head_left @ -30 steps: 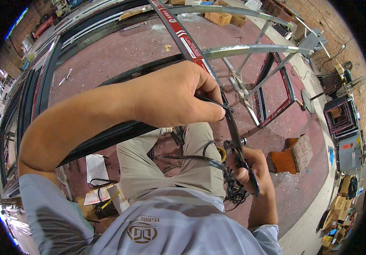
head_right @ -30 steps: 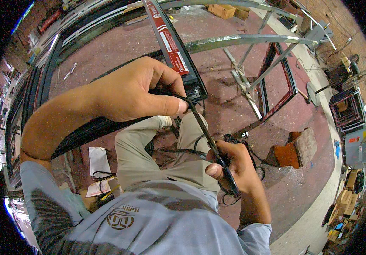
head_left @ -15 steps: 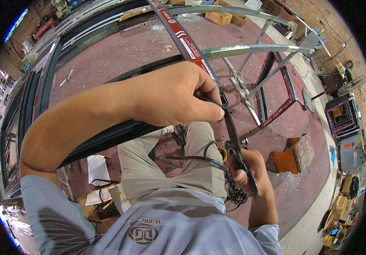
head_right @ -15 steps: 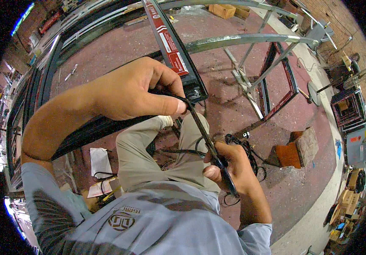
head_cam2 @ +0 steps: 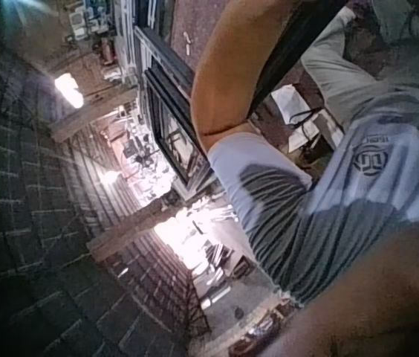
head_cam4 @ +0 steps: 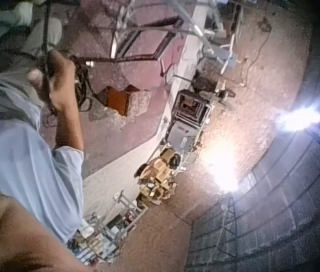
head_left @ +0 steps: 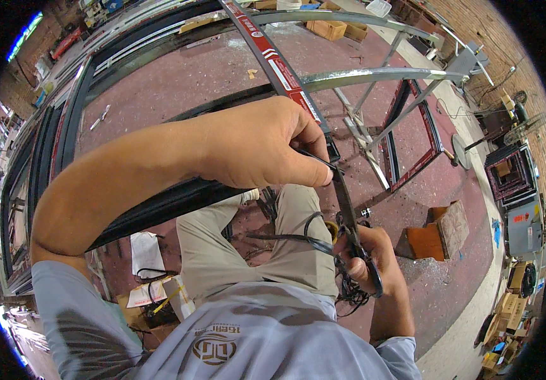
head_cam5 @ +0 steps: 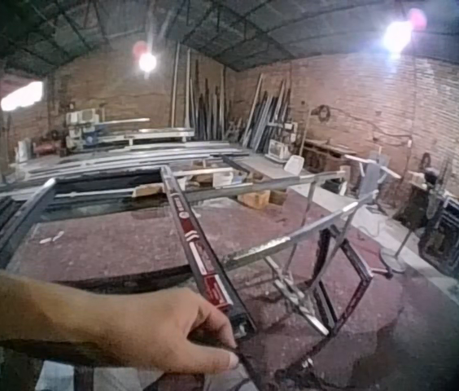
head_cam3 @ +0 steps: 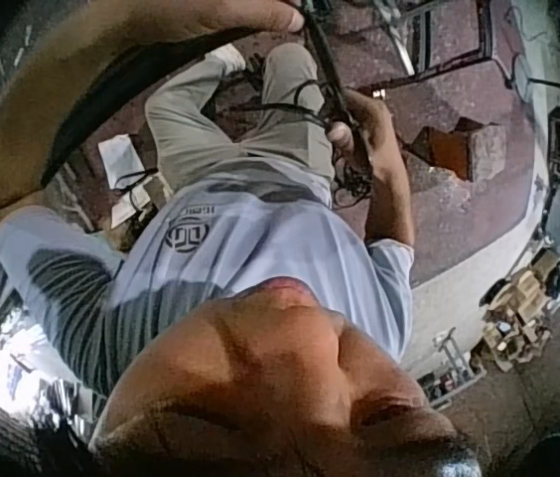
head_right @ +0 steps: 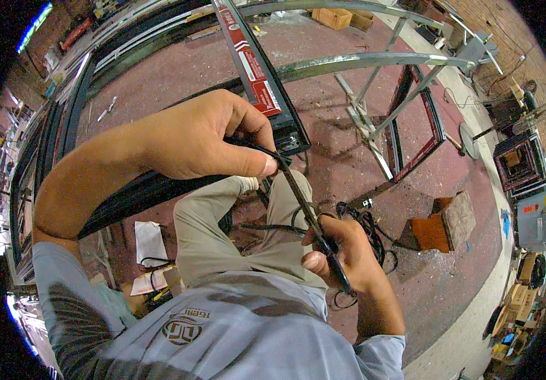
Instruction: The person uses shears to cut a black rubber seal and presses it into the groove of a window frame. They repeat this process along the frame edges, trimming the seal to fit and ensuring it is seated properly.
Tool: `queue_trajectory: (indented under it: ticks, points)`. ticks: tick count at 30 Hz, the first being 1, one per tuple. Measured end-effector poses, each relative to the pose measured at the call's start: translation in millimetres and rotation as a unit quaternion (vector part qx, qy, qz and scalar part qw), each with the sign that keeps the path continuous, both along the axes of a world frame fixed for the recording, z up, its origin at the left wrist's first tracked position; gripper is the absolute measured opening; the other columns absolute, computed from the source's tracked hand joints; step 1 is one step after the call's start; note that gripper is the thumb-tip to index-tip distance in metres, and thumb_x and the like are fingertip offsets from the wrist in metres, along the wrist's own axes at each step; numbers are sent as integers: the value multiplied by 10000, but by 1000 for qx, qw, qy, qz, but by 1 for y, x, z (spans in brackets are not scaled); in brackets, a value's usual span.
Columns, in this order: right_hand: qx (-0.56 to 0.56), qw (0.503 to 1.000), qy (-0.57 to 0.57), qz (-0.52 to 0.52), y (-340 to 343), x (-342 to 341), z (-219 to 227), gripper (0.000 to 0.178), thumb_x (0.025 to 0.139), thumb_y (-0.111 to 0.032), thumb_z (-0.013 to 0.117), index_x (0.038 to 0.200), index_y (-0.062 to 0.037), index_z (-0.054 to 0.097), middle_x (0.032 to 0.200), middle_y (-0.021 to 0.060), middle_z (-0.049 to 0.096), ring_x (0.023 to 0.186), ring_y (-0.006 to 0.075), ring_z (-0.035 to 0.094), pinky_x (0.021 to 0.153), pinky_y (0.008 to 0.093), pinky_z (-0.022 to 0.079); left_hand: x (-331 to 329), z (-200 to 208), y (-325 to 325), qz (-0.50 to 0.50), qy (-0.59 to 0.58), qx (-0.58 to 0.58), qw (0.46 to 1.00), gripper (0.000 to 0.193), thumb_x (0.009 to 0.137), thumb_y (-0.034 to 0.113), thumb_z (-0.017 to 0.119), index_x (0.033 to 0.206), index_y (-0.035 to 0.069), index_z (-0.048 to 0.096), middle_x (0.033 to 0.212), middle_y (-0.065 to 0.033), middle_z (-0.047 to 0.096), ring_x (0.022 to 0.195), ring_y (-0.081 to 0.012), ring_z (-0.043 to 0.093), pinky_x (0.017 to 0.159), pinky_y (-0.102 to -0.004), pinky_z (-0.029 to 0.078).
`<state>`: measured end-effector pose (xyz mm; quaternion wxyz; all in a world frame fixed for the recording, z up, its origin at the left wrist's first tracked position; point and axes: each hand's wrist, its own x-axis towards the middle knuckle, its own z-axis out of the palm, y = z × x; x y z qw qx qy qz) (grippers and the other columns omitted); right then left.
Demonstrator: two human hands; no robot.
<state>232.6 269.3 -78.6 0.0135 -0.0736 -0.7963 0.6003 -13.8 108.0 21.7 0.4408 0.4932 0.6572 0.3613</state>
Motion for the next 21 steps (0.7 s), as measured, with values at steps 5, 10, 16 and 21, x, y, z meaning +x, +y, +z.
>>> queue_trajectory:
  ticks: [5, 10, 16, 21]
  points:
    - [19, 1000, 12, 0, 0, -1, -4, 759, 766, -744, 715, 816, 10, 644, 632, 63, 518, 575, 198, 540, 544, 339, 403, 0, 4, -1, 7, 11, -17, 1000, 205, 895, 178, 750, 951, -17, 722, 836, -19, 706, 782, -72, 617, 728, -247, 489]
    - [14, 1000, 14, -3, -2, -3, -4, 765, 766, -749, 710, 820, 11, 645, 641, 71, 535, 586, 195, 552, 550, 343, 413, -2, 3, 0, 4, 7, -14, 1000, 209, 886, 186, 754, 934, -15, 723, 822, -16, 698, 764, -71, 610, 709, -245, 482]
    - [9, 999, 40, -17, -4, -3, -8, 693, 803, -677, 737, 769, 6, 626, 601, 55, 532, 557, 167, 527, 530, 332, 402, -2, 6, 0, -2, 35, -17, 999, 220, 883, 197, 759, 933, -15, 725, 805, -9, 686, 750, -65, 588, 697, -249, 473]
    - [-24, 998, 45, -28, -11, 0, -16, 579, 851, -532, 788, 697, -7, 596, 531, 25, 470, 506, 127, 468, 478, 315, 359, -2, 5, 0, -3, 38, -29, 999, 231, 885, 206, 768, 931, -16, 724, 807, -17, 687, 768, -70, 589, 715, -258, 478]
